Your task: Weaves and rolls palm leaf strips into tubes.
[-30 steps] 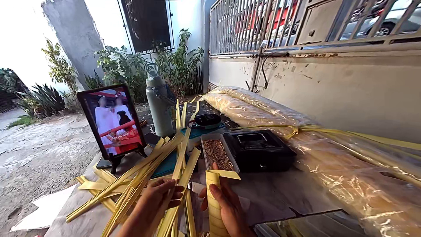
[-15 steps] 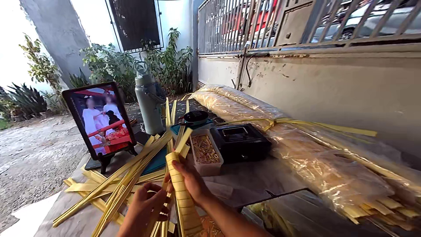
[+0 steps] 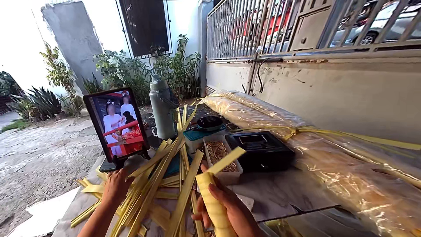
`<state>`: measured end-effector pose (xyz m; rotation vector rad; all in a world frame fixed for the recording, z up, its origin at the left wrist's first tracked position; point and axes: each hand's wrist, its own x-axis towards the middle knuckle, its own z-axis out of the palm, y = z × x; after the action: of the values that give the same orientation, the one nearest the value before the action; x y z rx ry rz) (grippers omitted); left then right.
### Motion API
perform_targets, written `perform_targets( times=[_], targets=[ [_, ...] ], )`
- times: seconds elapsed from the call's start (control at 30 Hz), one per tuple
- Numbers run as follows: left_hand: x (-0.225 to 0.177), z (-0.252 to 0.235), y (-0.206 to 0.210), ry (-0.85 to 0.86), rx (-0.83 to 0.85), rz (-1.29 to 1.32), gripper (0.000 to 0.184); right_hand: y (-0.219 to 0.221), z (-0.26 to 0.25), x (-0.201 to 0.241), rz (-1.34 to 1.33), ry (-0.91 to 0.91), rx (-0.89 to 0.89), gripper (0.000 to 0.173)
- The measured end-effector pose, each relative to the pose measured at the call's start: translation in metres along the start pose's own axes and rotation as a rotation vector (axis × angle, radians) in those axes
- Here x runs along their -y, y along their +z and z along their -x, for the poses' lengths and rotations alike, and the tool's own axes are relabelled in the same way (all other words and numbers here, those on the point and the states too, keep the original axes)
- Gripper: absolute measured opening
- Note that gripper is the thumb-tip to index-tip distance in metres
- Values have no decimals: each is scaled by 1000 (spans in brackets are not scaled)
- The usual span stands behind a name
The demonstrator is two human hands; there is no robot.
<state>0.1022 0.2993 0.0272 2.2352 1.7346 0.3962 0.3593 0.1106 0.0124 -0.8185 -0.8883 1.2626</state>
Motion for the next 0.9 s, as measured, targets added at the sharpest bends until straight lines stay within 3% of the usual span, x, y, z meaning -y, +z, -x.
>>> perform_targets(
  times=[0.13, 0.23, 0.33, 0.4, 0.5, 0.63, 0.77, 0.9],
  targets=[
    [-1, -7, 5, -38, 84, -21, 31, -6, 22, -1, 46, -31, 45, 60],
    [-16, 12, -17, -80, 101, 142, 28, -10, 29, -3, 37, -24, 44, 61],
    [-38, 56, -38, -226, 126, 686, 17, -2, 32, -4, 24, -37, 70, 61],
    [-52, 87, -40, -221, 133, 1041, 25, 12, 35, -6, 11, -54, 117, 64],
    [-74, 121, -18, -193, 125, 1332, 43, 37, 43, -17, -29, -114, 196, 65],
    [-104, 142, 19, -321, 28, 1637, 45, 55, 52, -27, -117, -81, 259, 60],
    [-101, 141, 27, -286, 71, 1606, 28, 34, 52, -29, -164, 160, 300, 56],
    [-84, 124, -20, -151, -60, 1416, 16, 4, 52, -31, -135, 256, 423, 56]
  ],
)
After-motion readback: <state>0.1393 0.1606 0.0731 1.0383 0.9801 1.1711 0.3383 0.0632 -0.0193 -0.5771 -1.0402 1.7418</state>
